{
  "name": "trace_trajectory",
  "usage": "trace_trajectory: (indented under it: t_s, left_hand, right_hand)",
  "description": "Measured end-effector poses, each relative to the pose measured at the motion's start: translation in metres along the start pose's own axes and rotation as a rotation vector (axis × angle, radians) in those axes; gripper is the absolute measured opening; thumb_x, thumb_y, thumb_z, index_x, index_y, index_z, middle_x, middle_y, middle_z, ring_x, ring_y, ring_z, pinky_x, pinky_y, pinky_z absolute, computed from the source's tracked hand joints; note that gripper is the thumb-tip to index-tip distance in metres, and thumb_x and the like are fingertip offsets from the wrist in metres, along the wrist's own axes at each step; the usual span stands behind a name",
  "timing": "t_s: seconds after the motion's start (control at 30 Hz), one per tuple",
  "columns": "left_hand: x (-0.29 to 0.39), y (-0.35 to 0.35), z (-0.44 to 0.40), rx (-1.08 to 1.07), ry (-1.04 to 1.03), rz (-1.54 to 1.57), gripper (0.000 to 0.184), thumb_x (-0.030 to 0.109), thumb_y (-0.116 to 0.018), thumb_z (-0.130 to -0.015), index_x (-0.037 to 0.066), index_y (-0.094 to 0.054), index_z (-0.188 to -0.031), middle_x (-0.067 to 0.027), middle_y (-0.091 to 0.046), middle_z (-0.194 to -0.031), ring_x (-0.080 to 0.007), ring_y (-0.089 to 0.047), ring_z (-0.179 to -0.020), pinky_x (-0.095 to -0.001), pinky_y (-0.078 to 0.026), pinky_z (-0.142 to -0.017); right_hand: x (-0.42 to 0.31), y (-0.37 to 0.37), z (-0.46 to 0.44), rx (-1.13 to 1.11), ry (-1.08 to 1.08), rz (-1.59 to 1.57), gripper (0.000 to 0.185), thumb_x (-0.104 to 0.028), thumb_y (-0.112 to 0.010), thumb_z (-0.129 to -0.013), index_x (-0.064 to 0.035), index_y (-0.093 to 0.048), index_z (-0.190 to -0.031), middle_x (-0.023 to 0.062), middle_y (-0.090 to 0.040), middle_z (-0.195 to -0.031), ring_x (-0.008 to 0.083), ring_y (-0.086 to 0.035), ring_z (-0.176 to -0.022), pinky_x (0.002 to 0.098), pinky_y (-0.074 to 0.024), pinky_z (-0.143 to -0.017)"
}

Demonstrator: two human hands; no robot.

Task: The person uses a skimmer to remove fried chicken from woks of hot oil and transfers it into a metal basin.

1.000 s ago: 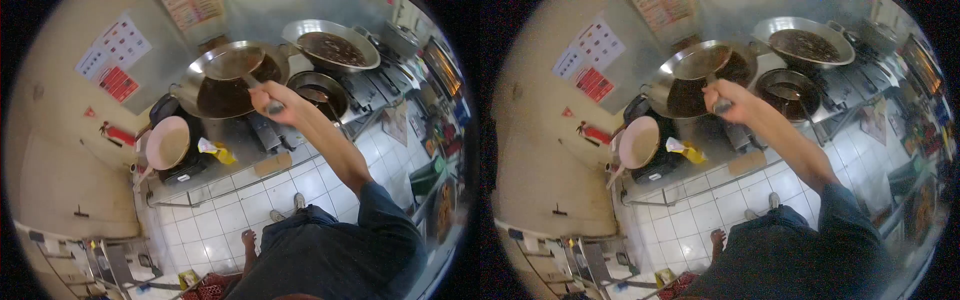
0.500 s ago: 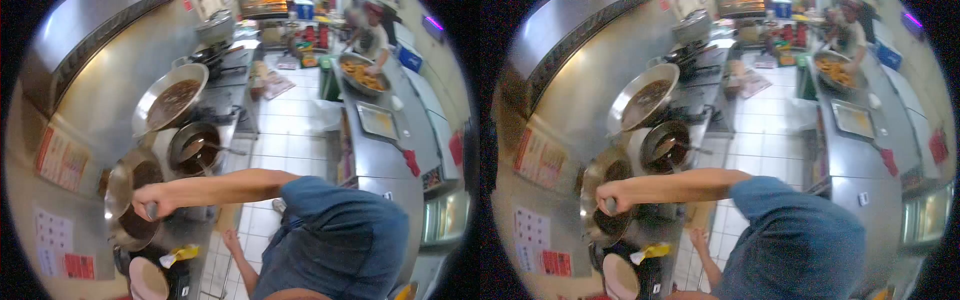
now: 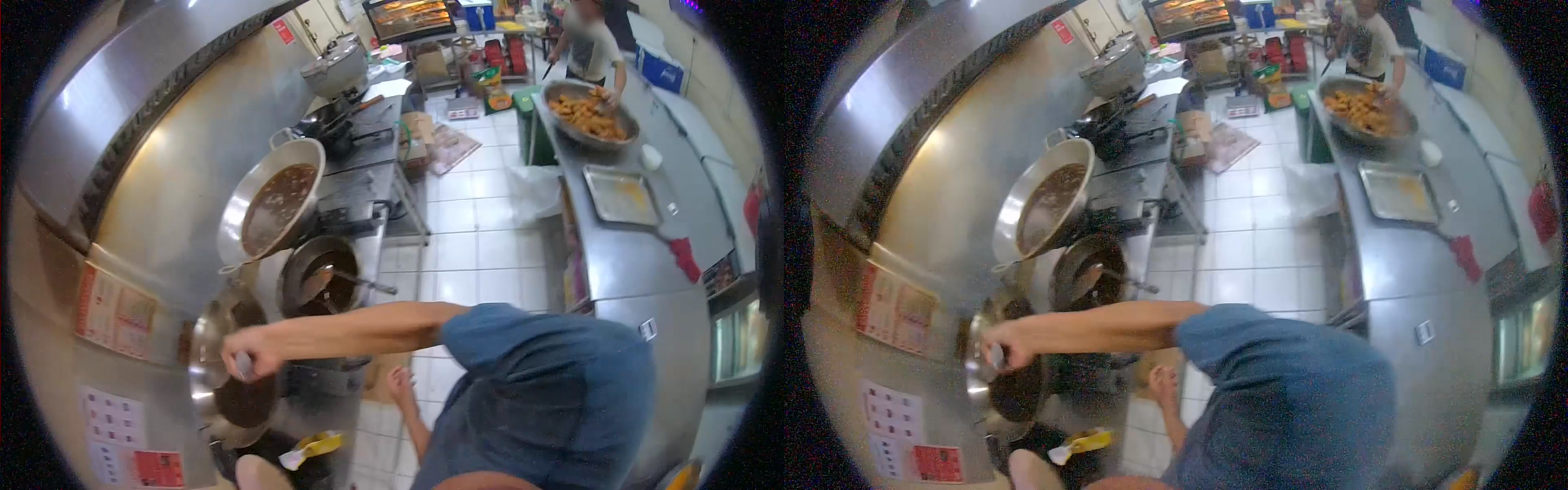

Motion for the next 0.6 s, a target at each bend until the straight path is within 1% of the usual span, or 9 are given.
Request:
trace_trajectory:
  t_s: [0.07, 0.17, 0.23, 0.27, 0.33, 0.4, 0.47, 0.5, 0.6]
  left_hand:
    - [0.01, -0.014, 0.001, -0.015, -0.059, -0.041, 0.015, 0.01, -0.059, -0.083, 0.004, -0.054, -0.096, -0.0086, -0.059, -0.086, -0.0138, -0.059, -0.075, -0.0239, -0.049, -0.061]
    - [-0.038, -0.008, -0.035, 0.017, -0.084, -0.143, 0.007, 0.006, -0.058, -0.082, 0.002, -0.053, -0.086, -0.0093, -0.058, -0.082, -0.0162, -0.059, -0.075, -0.0268, -0.048, -0.062]
    - [0.011, -0.024, -0.015, 0.129, -0.299, -0.606, 0.011, 0.007, -0.058, -0.082, -0.001, -0.052, -0.086, -0.0146, -0.059, -0.077, -0.0239, -0.06, -0.072, -0.0316, -0.047, -0.065]
    - [0.02, -0.027, -0.005, 0.155, -0.222, -0.354, 0.016, 0.011, -0.06, -0.083, 0.0, -0.053, -0.093, -0.0163, -0.061, -0.079, -0.0238, -0.061, -0.073, -0.0314, -0.048, -0.067]
    - [0.008, -0.021, -0.003, 0.298, -0.021, -0.411, 0.023, 0.019, -0.062, -0.083, 0.004, -0.055, -0.1, -0.0156, -0.064, -0.083, -0.0239, -0.063, -0.077, -0.0321, -0.049, -0.07]
    - [-0.021, -0.014, 0.01, 0.353, 0.087, -0.352, 0.025, 0.023, -0.062, -0.082, 0.007, -0.055, -0.101, -0.0156, -0.065, -0.083, -0.0243, -0.064, -0.078, -0.0332, -0.05, -0.069]
    - [-0.044, -0.013, 0.024, 0.443, 0.145, -0.474, 0.024, 0.022, -0.062, -0.083, 0.007, -0.055, -0.1, -0.0155, -0.065, -0.082, -0.0249, -0.065, -0.076, -0.0338, -0.05, -0.068]
    - [-0.057, -0.014, 0.034, 0.478, 0.197, -0.429, 0.024, 0.023, -0.062, -0.082, 0.007, -0.055, -0.099, -0.0155, -0.065, -0.082, -0.0255, -0.065, -0.076, -0.0338, -0.051, -0.067]
    - [-0.103, -0.01, 0.067, 0.554, 0.327, -0.372, 0.025, 0.027, -0.063, -0.081, 0.007, -0.057, -0.096, -0.0152, -0.065, -0.083, -0.0259, -0.065, -0.076, -0.0346, -0.05, -0.068]
  right_hand:
    - [-0.008, 0.001, 0.01, -0.169, -0.09, 0.067, 0.011, 0.002, -0.057, -0.069, -0.0069, -0.05, -0.068, 0.0042, -0.051, -0.064, 0.0174, -0.055, -0.06, 0.0283, -0.0469, -0.056]
    - [-0.058, -0.011, 0.063, -0.597, 0.482, 0.823, 0.008, -0.007, -0.055, -0.075, -0.0057, -0.05, -0.069, 0.0027, -0.048, -0.059, 0.0154, -0.049, -0.055, 0.0266, -0.0418, -0.052]
    - [-0.077, 0.005, 0.095, -0.239, -0.064, 0.487, 0.013, -0.009, -0.05, -0.084, -0.0056, -0.049, -0.072, -0.0019, -0.043, -0.057, 0.0098, -0.042, -0.049, 0.023, -0.0361, -0.046]
    - [-0.087, 0.013, 0.12, 0.003, -0.251, 0.267, 0.016, -0.011, -0.048, -0.088, -0.0055, -0.049, -0.073, -0.0042, -0.04, -0.056, 0.007, -0.038, -0.046, 0.0212, -0.0332, -0.042]
    - [-0.115, 0.028, 0.152, 0.153, -0.239, 0.45, 0.01, -0.009, -0.05, -0.089, 0.0003, -0.052, -0.087, -0.0065, -0.038, -0.056, 0.0031, -0.033, -0.041, 0.0188, -0.0271, -0.036]
    - [-0.142, 0.041, 0.177, 0.199, -0.188, 0.694, 0.029, -0.014, -0.053, -0.09, 0.0064, -0.047, -0.11, -0.0075, -0.036, -0.054, 0.0001, -0.034, -0.04, 0.0149, -0.0281, -0.032]
    - [-0.165, 0.051, 0.21, 0.351, -0.159, 0.769, 0.035, -0.019, -0.056, -0.089, 0.0031, -0.046, -0.115, -0.0077, -0.036, -0.055, -0.0008, -0.035, -0.039, 0.015, -0.0273, -0.03]
    - [-0.177, 0.053, 0.223, 0.386, -0.169, 0.823, 0.021, -0.02, -0.059, -0.088, -0.0053, -0.046, -0.097, -0.0061, -0.038, -0.054, 0.0019, -0.035, -0.038, 0.0174, -0.0272, -0.031]
    - [-0.21, 0.077, 0.262, 0.52, -0.161, 0.999, 0.031, -0.016, -0.059, -0.086, -0.0032, -0.045, -0.11, -0.0048, -0.038, -0.055, 0.0037, -0.035, -0.038, 0.0191, -0.0285, -0.032]
Point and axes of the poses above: each hand's wrist, its own z-axis away from the middle knuckle, its own y-axis out of the back of the hand, x = y × z, the point moved 7 cm from there along -z, towards the middle knuckle
